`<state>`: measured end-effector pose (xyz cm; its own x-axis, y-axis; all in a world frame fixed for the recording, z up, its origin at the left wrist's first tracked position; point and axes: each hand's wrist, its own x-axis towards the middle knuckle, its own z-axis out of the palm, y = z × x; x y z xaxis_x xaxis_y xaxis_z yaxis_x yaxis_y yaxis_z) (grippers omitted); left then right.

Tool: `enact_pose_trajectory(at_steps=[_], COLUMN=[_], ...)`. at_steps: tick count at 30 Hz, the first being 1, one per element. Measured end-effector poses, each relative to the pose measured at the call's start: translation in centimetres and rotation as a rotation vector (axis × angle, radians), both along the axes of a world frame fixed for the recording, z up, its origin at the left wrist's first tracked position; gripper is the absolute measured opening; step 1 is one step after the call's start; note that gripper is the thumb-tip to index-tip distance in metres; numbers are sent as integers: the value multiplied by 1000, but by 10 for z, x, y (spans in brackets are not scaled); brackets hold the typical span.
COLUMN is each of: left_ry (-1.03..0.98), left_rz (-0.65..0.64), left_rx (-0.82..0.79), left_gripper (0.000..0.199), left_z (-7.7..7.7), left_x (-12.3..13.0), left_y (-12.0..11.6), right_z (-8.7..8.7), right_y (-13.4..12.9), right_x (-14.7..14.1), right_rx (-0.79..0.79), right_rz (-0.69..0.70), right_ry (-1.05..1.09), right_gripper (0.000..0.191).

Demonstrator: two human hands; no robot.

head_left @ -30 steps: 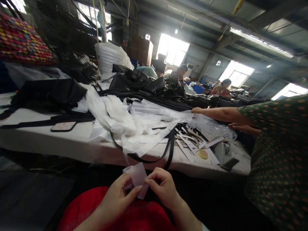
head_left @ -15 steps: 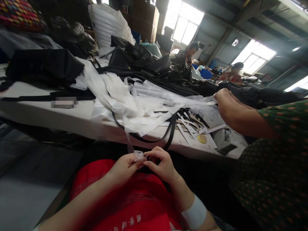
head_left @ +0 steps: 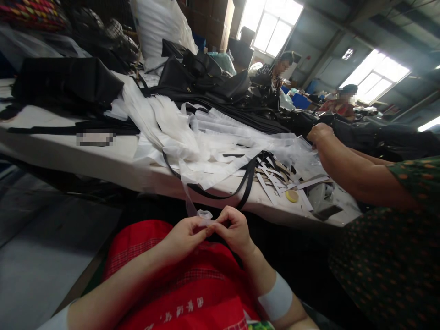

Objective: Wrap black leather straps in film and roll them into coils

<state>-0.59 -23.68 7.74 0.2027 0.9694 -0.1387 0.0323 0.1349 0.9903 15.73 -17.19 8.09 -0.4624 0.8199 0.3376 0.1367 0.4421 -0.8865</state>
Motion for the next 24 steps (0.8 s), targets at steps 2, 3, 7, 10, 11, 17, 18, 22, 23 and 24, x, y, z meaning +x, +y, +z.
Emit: enact_pose_trajectory(at_steps=[2, 3, 7, 10, 11, 17, 18, 22, 23, 24], left_ry=[-13, -16, 9, 36, 19, -49, -25, 121, 168, 213], left_rz=[-1, -3, 14, 9, -2, -66, -63, -102, -93, -75], left_rx=[-64, -80, -47, -24, -20, -97, -61, 91, 100, 108], left_gripper=[43, 45, 44, 38, 33, 18, 17, 30, 34, 37], left_z=[-1, -2, 0, 1, 0, -12, -13, -17, -17, -18], left_x=[3, 4, 0, -2, -1, 7, 8, 2, -2, -7], left_y=[-1, -2, -2, -2, -3, -6, -6, -6, -7, -7], right_z=[-3, -3, 0, 1, -1, -12, -13, -22, -28, -35], right_y=[0, 0, 0, -2, -2, -10, -11, -7, -2, 4], right_x=[0, 0, 1, 1, 0, -10, -10, -2, 5, 13], right_rx=[-17, -30, -50, -47, -49, -27, -26, -107, -161, -229], right_rz=[-25, -23, 33, 39, 44, 8, -6, 69, 78, 33], right_ry=[35, 39, -42, -59, -55, -67, -68, -85, -88, -87], right_gripper=[35, 34, 21, 20, 23, 38, 40, 30, 25, 24])
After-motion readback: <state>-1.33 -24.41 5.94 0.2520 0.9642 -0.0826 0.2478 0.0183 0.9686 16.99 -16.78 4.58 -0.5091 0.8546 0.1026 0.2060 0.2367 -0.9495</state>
